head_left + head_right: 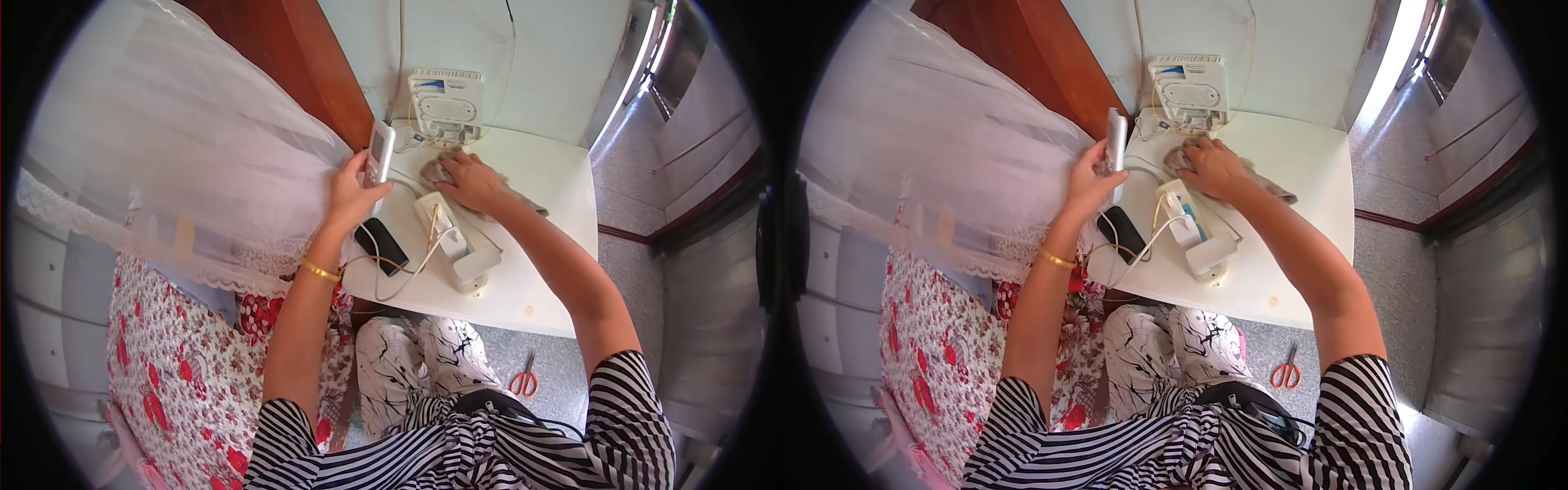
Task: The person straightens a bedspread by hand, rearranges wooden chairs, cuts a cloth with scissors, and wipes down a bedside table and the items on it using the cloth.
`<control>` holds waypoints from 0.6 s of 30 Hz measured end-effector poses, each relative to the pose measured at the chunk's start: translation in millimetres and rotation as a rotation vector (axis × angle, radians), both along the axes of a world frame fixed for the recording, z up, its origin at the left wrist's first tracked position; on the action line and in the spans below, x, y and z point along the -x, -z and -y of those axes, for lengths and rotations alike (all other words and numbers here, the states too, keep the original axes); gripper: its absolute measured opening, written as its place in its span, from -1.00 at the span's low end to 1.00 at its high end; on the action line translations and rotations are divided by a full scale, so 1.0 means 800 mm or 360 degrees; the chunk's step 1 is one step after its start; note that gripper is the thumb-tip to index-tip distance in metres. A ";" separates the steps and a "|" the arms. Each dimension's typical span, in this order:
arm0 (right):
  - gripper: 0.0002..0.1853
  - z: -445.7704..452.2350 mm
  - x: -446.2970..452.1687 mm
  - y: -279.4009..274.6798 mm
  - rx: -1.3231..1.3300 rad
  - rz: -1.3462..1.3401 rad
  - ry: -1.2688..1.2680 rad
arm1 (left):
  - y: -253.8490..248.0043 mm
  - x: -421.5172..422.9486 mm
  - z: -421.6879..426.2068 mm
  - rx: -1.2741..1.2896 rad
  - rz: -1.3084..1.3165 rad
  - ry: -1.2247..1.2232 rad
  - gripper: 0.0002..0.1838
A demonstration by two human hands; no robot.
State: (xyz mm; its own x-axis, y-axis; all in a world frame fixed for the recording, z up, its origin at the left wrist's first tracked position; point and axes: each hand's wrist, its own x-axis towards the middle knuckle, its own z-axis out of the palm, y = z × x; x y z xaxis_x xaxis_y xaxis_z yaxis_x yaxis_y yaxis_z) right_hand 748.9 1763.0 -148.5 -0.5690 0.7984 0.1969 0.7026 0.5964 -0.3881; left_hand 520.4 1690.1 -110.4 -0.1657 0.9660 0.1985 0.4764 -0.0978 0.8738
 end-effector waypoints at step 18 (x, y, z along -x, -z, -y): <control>-0.56 -0.026 0.012 -0.002 0.0154 0.0021 -0.0014 | -0.050 -0.012 0.047 0.0227 0.1666 0.0482 -0.34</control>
